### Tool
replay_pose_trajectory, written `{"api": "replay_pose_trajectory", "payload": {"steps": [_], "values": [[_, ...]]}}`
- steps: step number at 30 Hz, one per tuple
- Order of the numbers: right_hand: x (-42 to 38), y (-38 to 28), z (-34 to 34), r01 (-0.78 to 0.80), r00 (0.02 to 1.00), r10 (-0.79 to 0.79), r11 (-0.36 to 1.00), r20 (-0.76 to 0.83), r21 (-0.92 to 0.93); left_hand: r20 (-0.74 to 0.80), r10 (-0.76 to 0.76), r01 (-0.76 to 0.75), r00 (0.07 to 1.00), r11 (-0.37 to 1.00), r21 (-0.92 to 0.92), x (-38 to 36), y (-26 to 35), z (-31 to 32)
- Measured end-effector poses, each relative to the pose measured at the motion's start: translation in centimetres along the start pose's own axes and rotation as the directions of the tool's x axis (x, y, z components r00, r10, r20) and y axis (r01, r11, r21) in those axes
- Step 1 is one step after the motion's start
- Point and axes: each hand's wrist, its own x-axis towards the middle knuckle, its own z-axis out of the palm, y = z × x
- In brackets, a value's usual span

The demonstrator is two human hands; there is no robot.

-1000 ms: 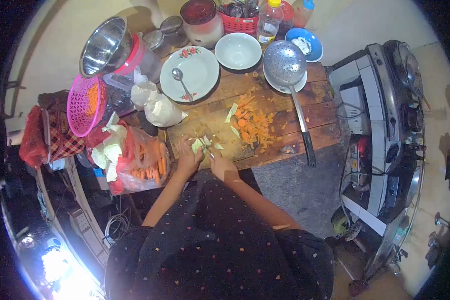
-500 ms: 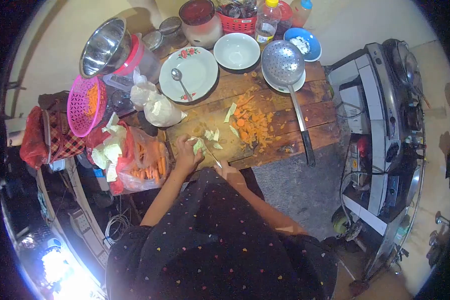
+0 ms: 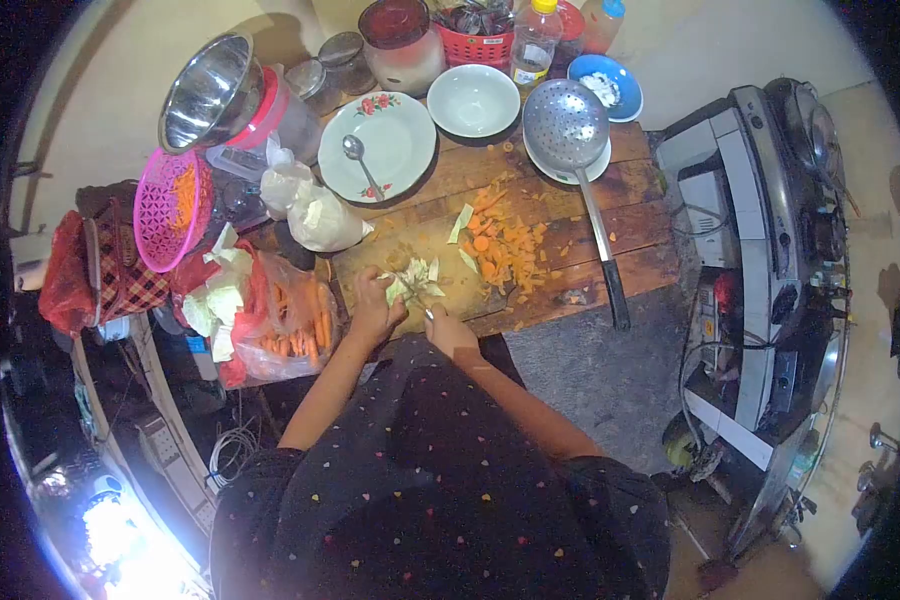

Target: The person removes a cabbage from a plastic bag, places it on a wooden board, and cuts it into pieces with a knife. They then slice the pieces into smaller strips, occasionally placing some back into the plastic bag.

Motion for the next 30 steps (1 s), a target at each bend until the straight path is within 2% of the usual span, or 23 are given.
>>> {"api": "replay_pose_trajectory", "payload": {"steps": [6,9,12,21,27,30], "values": [[-2.9,1.5,-1.0,-0.033,0.999,0.033,0.999,-0.023,-0.021,-0.001,0.004,-0.004,1.0,1.0,-0.021,-0.1,-0.6,0.2],[-3.3,2.0,-0.9,0.001,0.997,0.003,0.999,-0.08,0.05,0.0,-0.006,0.006,1.0,1.0,-0.027,-0.3,-0.6,0.4],[-3.7,0.5,-1.8,-0.006,1.0,0.005,0.998,0.018,0.06,-0.001,-0.006,0.006,1.0,1.0,-0.021,-0.2,-0.4,0.1],[-3.5,-0.8,-1.9,-0.01,0.997,0.007,0.999,0.073,0.039,0.008,-0.009,0.009,1.0,1.0,-0.023,0.1,0.0,-0.2],[-0.7,-0.5,0.2,0.042,0.997,-0.04,0.999,-0.069,0.02,0.009,-0.013,0.013,1.0,1.0,-0.028,-0.1,-0.3,-0.1],[-1.9,0.2,-0.4,0.006,0.998,-0.006,1.0,-0.055,-0.003,0.002,-0.039,0.039,0.999,0.999,-0.026,-0.3,-0.3,0.1]]}}
